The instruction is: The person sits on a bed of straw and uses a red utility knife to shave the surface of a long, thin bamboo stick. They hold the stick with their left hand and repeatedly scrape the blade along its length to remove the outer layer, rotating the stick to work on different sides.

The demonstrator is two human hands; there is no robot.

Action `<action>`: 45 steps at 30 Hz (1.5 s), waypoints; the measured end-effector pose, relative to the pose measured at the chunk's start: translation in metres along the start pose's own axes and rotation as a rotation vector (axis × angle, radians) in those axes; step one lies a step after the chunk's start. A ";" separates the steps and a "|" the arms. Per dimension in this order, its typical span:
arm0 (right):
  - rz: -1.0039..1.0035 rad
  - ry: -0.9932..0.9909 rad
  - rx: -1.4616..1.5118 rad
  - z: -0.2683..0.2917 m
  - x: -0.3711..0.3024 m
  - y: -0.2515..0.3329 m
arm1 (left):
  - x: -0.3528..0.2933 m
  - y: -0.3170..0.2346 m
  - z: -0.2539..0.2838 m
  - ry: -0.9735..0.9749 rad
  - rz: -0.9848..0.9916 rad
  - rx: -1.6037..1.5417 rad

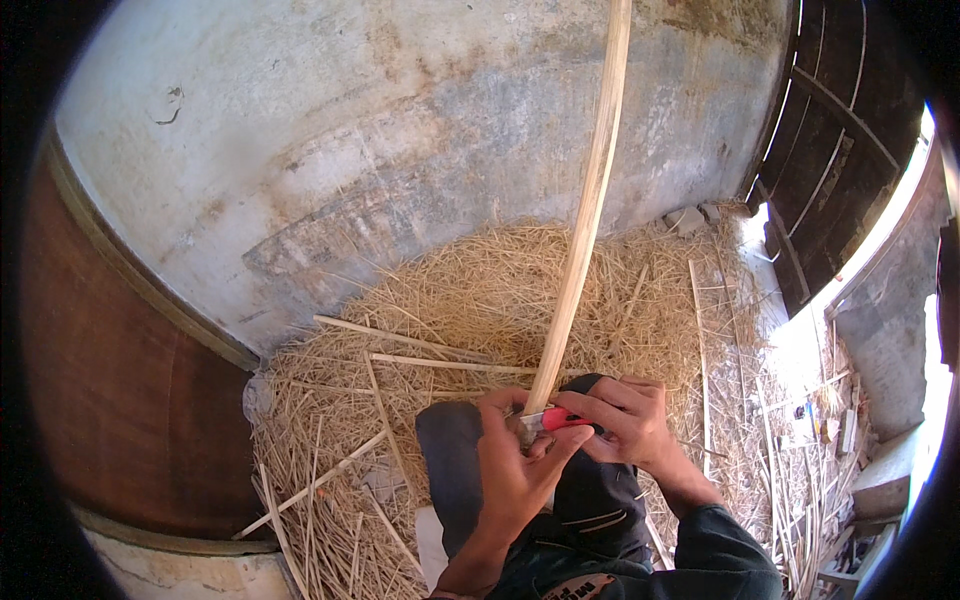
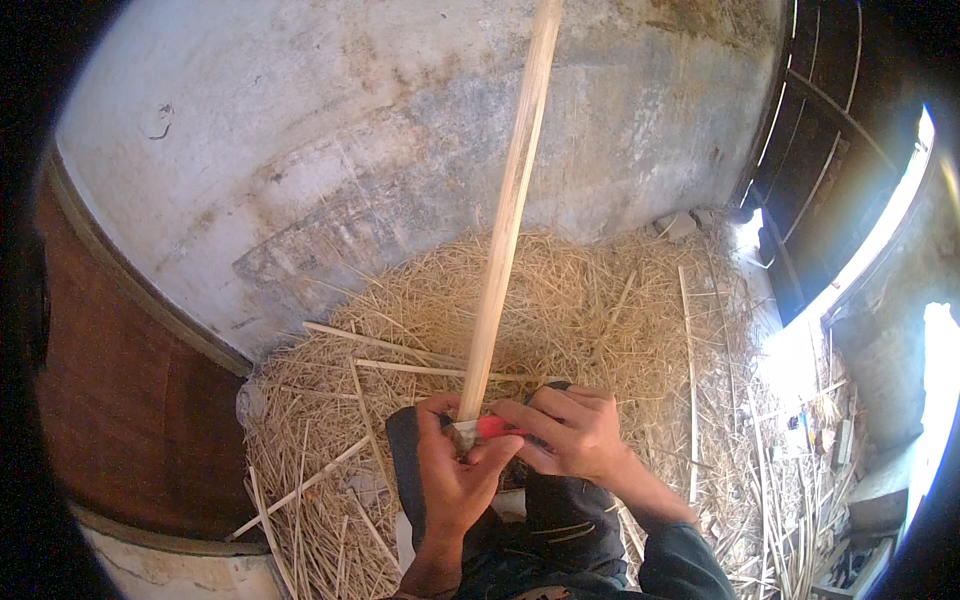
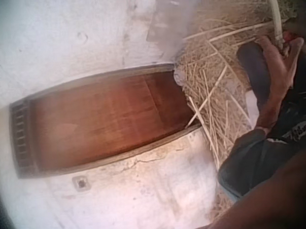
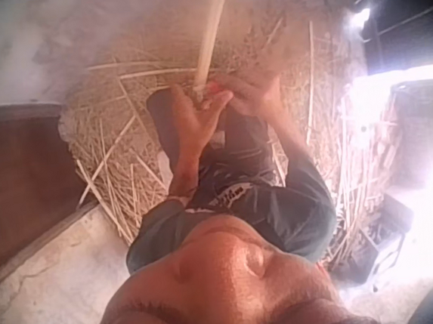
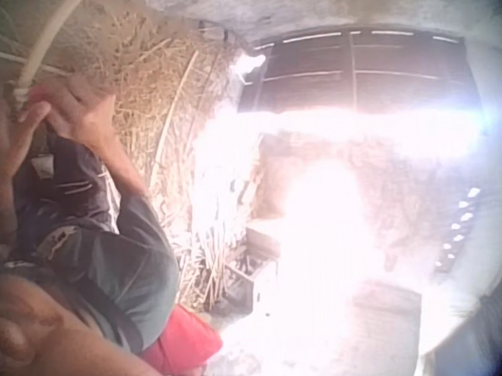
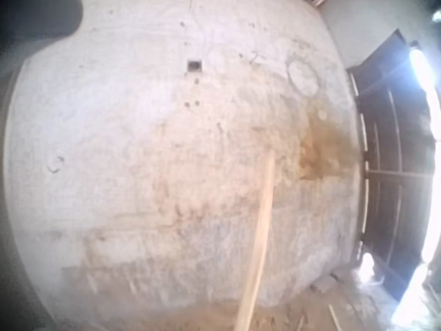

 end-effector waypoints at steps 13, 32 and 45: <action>-0.050 -0.103 -0.085 0.003 -0.003 0.006 | -0.007 -0.013 0.004 -0.145 -0.088 0.186; -0.759 -0.598 0.607 0.018 -0.044 -0.106 | -0.008 0.047 0.016 -0.016 0.051 0.314; -0.755 -0.387 0.643 -0.016 -0.013 -0.072 | 0.006 0.025 0.015 -0.072 -0.236 0.643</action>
Point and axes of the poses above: each hand's wrist, its own x-axis towards the middle knuckle, its own z-axis out of the back of the hand, y = z × x, the point moved 8 cm from there along x, towards the middle knuckle, and after that the axes turned 15 degrees about z, right-handed, at the moved point
